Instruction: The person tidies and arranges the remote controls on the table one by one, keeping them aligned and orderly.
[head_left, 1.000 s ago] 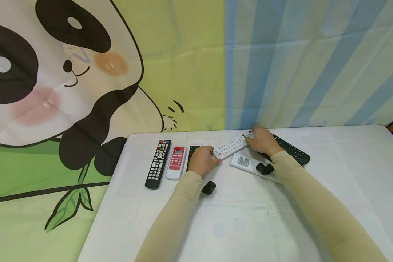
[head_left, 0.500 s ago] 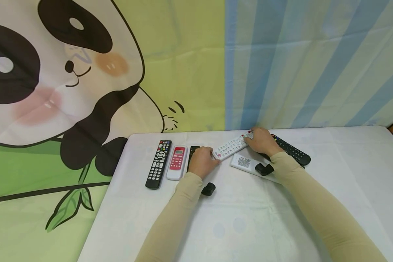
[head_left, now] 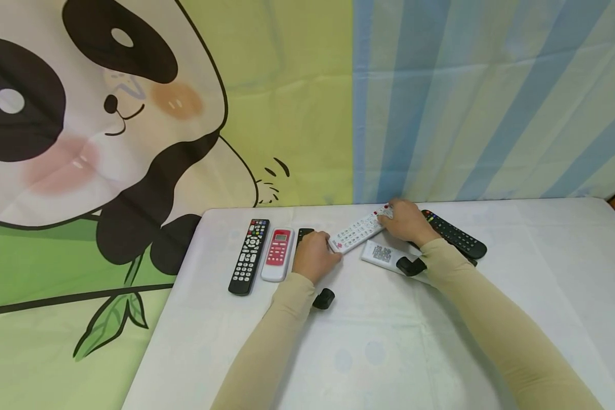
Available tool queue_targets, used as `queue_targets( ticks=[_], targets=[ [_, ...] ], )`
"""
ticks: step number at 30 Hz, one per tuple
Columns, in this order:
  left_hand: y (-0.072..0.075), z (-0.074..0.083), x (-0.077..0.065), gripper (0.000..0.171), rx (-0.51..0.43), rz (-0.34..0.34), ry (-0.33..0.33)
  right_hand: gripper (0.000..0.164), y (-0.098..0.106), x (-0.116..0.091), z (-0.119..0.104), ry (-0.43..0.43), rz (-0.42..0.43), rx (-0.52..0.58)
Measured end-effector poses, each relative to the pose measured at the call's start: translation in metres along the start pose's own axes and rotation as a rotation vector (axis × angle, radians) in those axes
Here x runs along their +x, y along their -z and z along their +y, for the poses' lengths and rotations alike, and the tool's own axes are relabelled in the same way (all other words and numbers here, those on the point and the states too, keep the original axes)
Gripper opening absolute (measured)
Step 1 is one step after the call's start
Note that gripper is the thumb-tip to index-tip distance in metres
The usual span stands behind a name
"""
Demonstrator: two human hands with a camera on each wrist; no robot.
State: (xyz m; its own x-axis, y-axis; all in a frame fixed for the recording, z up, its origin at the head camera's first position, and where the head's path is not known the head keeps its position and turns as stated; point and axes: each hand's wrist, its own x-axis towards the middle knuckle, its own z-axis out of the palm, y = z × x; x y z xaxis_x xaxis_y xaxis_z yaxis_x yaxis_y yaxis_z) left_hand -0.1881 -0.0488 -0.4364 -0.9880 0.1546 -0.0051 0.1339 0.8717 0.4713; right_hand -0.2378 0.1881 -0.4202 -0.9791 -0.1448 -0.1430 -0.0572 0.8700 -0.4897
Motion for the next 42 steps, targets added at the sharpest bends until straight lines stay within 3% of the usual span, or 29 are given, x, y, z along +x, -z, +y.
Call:
queue_targets(
  ticks=[23,31,42],
  targets=[
    [0.012,-0.006,-0.026,0.049,0.001,0.050,0.037,0.059,-0.005,-0.003,-0.023,0.072,-0.002,0.038],
    [0.015,-0.009,-0.035,0.052,-0.068,0.064,0.072,0.060,-0.010,-0.003,-0.029,0.092,-0.005,0.065],
    [0.015,-0.017,-0.049,0.047,-0.125,0.104,0.049,0.060,-0.014,-0.005,-0.039,0.107,-0.011,0.078]
  ],
)
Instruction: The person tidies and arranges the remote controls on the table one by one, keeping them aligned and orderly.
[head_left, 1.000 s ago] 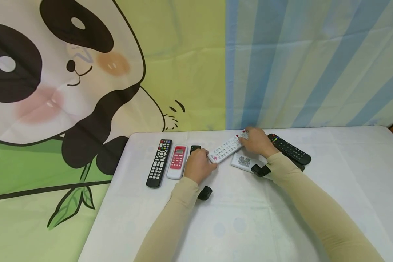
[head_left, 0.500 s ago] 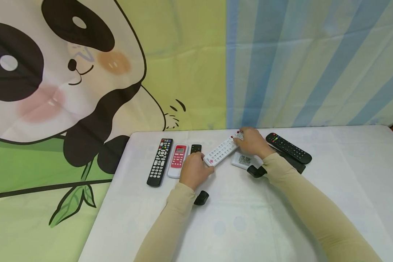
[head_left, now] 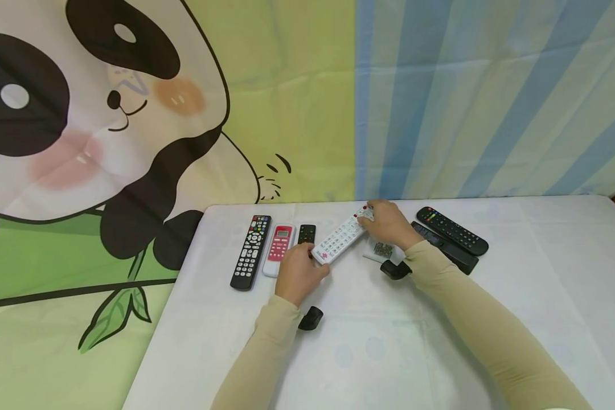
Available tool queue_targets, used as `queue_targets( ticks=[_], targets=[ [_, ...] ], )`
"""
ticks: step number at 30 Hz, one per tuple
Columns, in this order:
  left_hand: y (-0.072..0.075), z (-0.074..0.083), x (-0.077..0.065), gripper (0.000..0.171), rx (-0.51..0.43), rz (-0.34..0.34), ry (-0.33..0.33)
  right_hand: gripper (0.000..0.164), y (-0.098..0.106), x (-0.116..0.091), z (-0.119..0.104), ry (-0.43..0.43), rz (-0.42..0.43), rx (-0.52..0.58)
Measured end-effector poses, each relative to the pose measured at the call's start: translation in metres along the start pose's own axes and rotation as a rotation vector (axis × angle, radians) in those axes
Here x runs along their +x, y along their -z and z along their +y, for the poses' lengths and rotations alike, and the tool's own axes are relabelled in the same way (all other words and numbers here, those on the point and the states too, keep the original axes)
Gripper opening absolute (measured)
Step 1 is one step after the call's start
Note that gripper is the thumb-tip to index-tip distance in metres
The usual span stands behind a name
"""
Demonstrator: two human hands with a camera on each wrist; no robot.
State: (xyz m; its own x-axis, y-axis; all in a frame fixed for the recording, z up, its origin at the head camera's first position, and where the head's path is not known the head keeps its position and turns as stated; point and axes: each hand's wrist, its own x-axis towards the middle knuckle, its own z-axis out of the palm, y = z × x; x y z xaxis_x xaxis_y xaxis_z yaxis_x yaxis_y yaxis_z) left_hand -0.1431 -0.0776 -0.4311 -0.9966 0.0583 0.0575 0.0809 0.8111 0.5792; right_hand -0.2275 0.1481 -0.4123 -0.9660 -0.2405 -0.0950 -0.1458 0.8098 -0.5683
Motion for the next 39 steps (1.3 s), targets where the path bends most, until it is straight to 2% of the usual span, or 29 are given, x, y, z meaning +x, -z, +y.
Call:
queue_targets(
  ticks=[6,14,21,30,39],
  targets=[
    [0.003,-0.004,-0.007,0.043,-0.012,0.020,-0.038,0.058,-0.005,0.000,-0.005,0.022,0.015,0.001],
    [0.002,-0.011,-0.018,0.043,-0.019,0.029,-0.051,0.056,-0.010,0.002,-0.010,0.055,0.011,-0.007],
    [0.002,-0.015,-0.026,0.042,0.002,0.058,-0.073,0.056,-0.015,0.003,-0.014,0.048,0.001,-0.017],
    [-0.002,-0.015,-0.035,0.045,-0.019,0.058,-0.068,0.052,-0.022,0.005,-0.021,0.061,0.013,-0.004],
    [-0.004,-0.010,-0.046,0.050,0.019,0.080,-0.074,0.050,-0.029,0.008,-0.030,0.071,0.014,-0.004]
  ],
)
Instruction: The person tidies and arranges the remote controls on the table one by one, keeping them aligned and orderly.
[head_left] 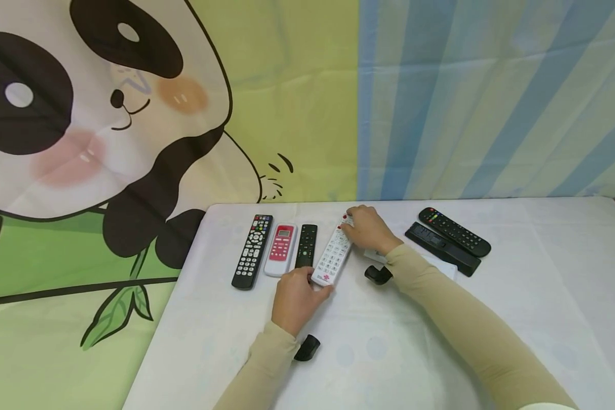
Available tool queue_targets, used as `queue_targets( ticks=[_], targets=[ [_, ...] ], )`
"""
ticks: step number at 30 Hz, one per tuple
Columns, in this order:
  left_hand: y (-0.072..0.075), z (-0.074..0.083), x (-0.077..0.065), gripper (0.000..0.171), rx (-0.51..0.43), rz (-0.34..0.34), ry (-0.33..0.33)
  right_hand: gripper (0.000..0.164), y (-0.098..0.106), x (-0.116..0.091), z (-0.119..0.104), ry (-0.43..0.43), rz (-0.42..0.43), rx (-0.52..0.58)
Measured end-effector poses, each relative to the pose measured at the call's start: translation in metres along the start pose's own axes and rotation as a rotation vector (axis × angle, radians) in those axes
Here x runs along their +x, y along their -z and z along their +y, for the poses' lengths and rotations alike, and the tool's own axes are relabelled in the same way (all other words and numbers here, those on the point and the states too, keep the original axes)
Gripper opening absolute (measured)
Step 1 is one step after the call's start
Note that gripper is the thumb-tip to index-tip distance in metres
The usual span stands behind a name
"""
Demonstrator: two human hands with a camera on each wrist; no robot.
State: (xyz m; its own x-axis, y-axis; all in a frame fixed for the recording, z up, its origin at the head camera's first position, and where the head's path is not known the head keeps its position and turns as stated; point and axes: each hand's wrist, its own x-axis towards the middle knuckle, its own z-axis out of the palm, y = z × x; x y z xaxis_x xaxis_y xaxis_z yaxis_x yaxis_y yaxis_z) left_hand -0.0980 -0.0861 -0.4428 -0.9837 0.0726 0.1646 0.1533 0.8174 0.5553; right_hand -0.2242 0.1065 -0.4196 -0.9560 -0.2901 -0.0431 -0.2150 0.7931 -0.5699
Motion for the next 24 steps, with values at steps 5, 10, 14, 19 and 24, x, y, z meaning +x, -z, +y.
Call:
queue_targets(
  ticks=[5,10,14,19,24],
  targets=[
    [-0.002,0.005,-0.005,0.048,0.018,0.022,-0.010,0.047,-0.005,0.003,-0.002,0.034,0.000,-0.009],
    [-0.006,0.009,-0.009,0.046,0.050,0.041,-0.008,0.047,-0.010,0.007,-0.001,0.088,-0.021,-0.027],
    [-0.009,0.012,-0.011,0.044,0.077,0.073,0.004,0.048,-0.011,0.010,-0.004,0.106,-0.030,-0.041],
    [-0.012,0.015,-0.012,0.044,0.107,0.101,0.019,0.047,-0.012,0.014,-0.007,0.121,-0.036,-0.058],
    [-0.012,0.019,-0.011,0.044,0.131,0.095,0.034,0.046,-0.016,0.019,-0.007,0.135,-0.040,-0.060]
  ],
)
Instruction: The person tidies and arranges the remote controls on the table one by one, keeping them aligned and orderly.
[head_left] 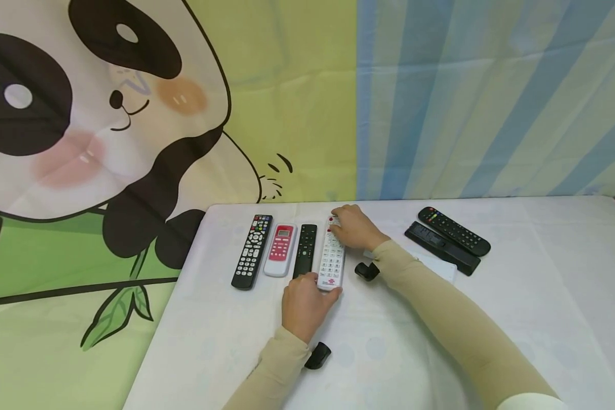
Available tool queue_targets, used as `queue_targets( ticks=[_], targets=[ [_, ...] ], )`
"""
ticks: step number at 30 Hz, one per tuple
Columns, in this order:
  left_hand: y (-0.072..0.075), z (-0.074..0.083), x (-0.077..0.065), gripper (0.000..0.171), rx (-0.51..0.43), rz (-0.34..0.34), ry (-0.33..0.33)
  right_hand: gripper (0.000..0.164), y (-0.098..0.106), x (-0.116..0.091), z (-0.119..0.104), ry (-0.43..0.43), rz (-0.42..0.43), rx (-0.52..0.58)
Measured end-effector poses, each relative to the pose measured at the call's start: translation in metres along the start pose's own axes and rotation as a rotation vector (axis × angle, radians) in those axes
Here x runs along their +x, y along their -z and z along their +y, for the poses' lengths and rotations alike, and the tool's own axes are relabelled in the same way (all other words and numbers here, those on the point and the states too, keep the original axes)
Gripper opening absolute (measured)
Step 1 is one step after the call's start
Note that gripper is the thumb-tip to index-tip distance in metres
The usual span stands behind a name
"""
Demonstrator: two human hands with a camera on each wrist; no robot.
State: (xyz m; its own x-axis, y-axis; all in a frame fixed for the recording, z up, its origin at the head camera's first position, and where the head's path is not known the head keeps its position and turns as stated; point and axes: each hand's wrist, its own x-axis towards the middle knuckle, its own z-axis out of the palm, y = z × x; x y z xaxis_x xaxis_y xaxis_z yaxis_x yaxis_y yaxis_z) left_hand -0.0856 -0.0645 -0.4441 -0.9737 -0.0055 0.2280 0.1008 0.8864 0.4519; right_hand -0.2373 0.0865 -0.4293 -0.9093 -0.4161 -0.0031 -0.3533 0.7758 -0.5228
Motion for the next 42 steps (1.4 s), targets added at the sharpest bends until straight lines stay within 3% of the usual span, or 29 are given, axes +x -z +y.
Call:
queue_targets(
  ticks=[13,26,42],
  targets=[
    [-0.001,0.004,0.001,0.045,0.051,-0.024,0.025,0.046,-0.003,0.004,0.000,0.022,-0.013,0.012],
    [-0.003,0.005,0.002,0.049,0.104,-0.006,-0.007,0.048,-0.005,0.003,0.003,0.004,-0.047,0.027],
    [0.001,-0.002,0.003,0.057,0.099,-0.022,-0.009,0.051,0.018,-0.018,0.005,-0.019,-0.004,-0.002]
  ],
)
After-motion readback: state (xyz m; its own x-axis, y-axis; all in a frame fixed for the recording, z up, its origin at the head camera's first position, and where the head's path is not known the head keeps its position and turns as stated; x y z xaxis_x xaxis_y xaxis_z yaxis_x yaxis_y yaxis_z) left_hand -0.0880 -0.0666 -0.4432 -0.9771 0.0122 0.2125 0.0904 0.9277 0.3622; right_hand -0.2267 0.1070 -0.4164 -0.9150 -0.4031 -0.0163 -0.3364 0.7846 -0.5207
